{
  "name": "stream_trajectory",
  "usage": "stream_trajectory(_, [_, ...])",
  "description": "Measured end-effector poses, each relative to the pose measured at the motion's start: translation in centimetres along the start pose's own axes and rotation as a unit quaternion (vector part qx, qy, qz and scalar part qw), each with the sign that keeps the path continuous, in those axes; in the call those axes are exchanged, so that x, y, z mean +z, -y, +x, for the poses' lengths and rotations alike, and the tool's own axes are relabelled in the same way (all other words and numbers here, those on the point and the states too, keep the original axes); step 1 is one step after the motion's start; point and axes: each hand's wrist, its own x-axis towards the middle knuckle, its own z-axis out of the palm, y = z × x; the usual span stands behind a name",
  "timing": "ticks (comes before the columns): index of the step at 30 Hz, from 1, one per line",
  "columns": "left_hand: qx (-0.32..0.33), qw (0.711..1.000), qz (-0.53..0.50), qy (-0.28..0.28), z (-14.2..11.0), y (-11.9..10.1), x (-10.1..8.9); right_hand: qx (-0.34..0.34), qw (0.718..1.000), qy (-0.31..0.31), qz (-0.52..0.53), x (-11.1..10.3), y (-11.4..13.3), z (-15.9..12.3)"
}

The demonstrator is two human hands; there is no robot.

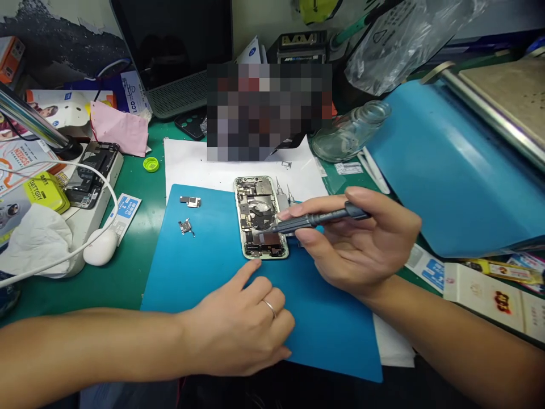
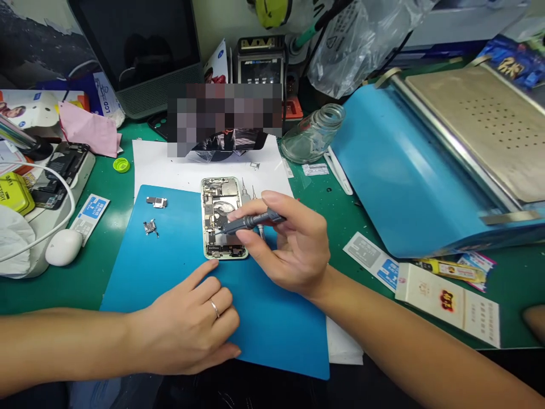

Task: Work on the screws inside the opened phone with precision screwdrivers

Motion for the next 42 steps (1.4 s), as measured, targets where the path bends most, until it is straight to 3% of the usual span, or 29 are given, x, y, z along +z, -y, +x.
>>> stream_trajectory(5, [0.004,1.0,-0.011,0.02,-0.2,0.5,0.0,0.0,0.999,0.032,-0.019,0.6,1.4,1.2])
stream_trajectory(9, [-0.002,0.997,-0.052,0.05,-0.2,0.9,-0.1,-0.052,0.998,0.023,-0.032,1.5,0.6,1.1])
stream_trajectory(15, [-0.019,0.994,-0.062,0.083,-0.1,1.0,0.2,-0.045,0.997,0.042,-0.055,1.2,-0.5,-0.6])
stream_trajectory(27, [-0.023,0.994,-0.075,0.081,-0.2,1.0,0.4,-0.06,0.993,0.08,-0.065,1.2,-0.6,-0.4])
stream_trajectory(34, [-0.016,0.993,-0.078,0.085,-0.1,1.3,0.0,-0.047,0.993,0.047,-0.096,1.7,-0.6,-1.5])
stream_trajectory(42, [-0.018,0.992,-0.087,0.092,0.0,1.3,0.0,-0.064,0.991,0.056,-0.101,1.7,-0.4,-1.5])
